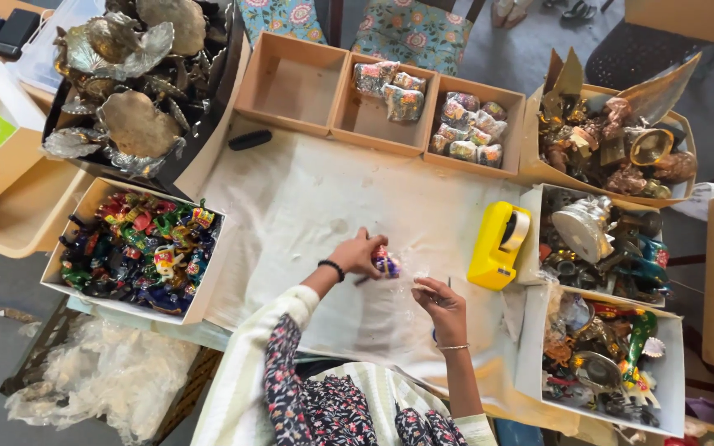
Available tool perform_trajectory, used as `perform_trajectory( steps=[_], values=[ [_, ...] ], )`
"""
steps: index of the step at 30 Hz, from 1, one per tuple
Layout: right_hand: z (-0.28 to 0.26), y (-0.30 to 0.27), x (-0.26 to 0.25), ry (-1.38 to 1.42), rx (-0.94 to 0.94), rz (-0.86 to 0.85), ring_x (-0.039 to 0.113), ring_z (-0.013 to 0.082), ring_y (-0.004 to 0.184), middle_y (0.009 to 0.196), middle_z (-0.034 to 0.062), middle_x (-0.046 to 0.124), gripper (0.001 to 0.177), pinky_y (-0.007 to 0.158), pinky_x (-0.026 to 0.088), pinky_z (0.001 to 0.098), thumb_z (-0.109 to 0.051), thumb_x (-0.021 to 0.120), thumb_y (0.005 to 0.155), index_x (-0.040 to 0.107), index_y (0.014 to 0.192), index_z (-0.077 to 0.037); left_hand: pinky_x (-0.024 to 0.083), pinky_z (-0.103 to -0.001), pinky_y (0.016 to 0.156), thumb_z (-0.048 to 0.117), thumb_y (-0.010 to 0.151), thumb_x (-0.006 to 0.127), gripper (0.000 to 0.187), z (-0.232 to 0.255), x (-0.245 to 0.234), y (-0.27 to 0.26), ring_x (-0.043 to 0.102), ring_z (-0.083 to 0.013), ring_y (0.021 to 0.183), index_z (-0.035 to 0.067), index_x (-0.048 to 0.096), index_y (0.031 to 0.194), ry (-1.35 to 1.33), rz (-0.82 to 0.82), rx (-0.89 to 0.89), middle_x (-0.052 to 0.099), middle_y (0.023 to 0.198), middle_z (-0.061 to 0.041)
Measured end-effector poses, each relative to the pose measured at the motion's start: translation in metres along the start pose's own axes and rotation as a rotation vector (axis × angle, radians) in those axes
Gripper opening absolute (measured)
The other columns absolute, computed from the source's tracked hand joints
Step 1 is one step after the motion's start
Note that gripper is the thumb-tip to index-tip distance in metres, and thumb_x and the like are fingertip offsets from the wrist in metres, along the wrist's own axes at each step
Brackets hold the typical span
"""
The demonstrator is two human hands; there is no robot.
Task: The person unwraps small animal figurines from plastic bubble wrap and packaging using scissors and their hands.
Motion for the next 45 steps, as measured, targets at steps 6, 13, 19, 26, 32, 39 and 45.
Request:
perform_trajectory(
  steps=[6, 13, 19, 26, 32, 39, 45],
  values=[
    [0.004, 0.005, 0.003, 0.008, 0.0, 0.038, 0.069, 0.0128, 0.098, 0.114, 0.0045, 0.072, 0.029, 0.087, 0.057, 0.0271, 0.009, 0.075, 0.084, 0.075, 0.112, 0.001, 0.066, -0.039, 0.068, 0.02, 0.064, 0.086, 0.091, 0.041, 0.01, -0.043, 0.067, -0.0278, 0.082, 0.026, 0.046, 0.146, -0.971, -0.105, -0.085, 0.041, 0.122, -0.018],
    [-0.026, 0.001, 0.003, -0.179, -0.185, 0.099, 0.066, 0.0115, 0.094, 0.12, 0.0055, 0.066, 0.038, 0.085, 0.056, 0.0261, 0.01, 0.077, 0.08, 0.074, 0.116, -0.001, 0.064, -0.034, 0.066, 0.002, 0.071, 0.075, 0.09, 0.063, 0.003, -0.067, 0.068, -0.0202, 0.073, 0.023, 0.041, 0.152, -1.253, -0.063, -0.09, 0.04, 0.122, -0.016],
    [-0.026, 0.0, 0.006, -0.211, -0.17, 0.073, 0.066, 0.011, 0.094, 0.124, 0.007, 0.063, 0.042, 0.084, 0.057, 0.0262, 0.009, 0.078, 0.079, 0.074, 0.12, -0.001, 0.063, -0.033, 0.073, 0.007, 0.071, 0.08, 0.092, 0.062, 0.0, -0.074, 0.068, -0.02, 0.079, 0.022, 0.04, 0.153, -1.253, -0.07, -0.104, 0.043, 0.122, -0.017],
    [-0.027, 0.0, 0.004, -0.216, -0.153, 0.084, 0.067, 0.0109, 0.095, 0.128, 0.0066, 0.062, 0.044, 0.085, 0.056, 0.0251, 0.005, 0.079, 0.081, 0.072, 0.124, -0.002, 0.063, -0.034, 0.076, 0.011, 0.07, 0.082, 0.092, 0.063, -0.007, -0.082, 0.067, -0.0229, 0.09, 0.022, 0.041, 0.152, -1.242, -0.083, -0.114, 0.042, 0.125, -0.017],
    [-0.029, -0.002, 0.013, -0.246, -0.13, 0.056, 0.067, 0.0119, 0.094, 0.128, 0.0065, 0.06, 0.048, 0.081, 0.057, 0.0259, 0.005, 0.081, 0.079, 0.072, 0.126, -0.002, 0.063, -0.035, 0.08, 0.011, 0.072, 0.074, 0.09, 0.066, -0.011, -0.087, 0.068, -0.0274, 0.092, 0.024, 0.039, 0.153, -1.332, -0.114, -0.124, 0.041, 0.126, -0.015],
    [-0.032, -0.001, 0.019, -0.286, -0.183, -0.007, 0.068, 0.0111, 0.099, 0.128, 0.0065, 0.057, 0.053, 0.083, 0.064, 0.0279, 0.007, 0.08, 0.078, 0.068, 0.128, -0.002, 0.06, -0.032, 0.087, 0.016, 0.078, 0.08, 0.089, 0.061, 0.006, -0.08, 0.062, -0.023, 0.105, 0.024, 0.039, 0.156, -1.259, -0.096, -0.062, 0.044, 0.127, -0.017],
    [-0.041, -0.002, 0.028, -0.363, -0.182, -0.04, 0.07, 0.0114, 0.09, 0.126, 0.0066, 0.057, 0.056, 0.079, 0.061, 0.0283, 0.006, 0.081, 0.075, 0.068, 0.129, -0.002, 0.059, -0.035, 0.078, 0.022, 0.081, 0.08, 0.085, 0.075, 0.009, -0.085, 0.063, -0.0155, 0.101, 0.021, 0.037, 0.154, -1.47, -0.216, -0.069, 0.056, 0.129, -0.009]
  ],
)
Point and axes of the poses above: each hand's wrist, its own y-axis towards the middle knuckle, its own x-axis out of the palm, z = x × y, the point moved 9 cm from there along y, towards the middle knuckle
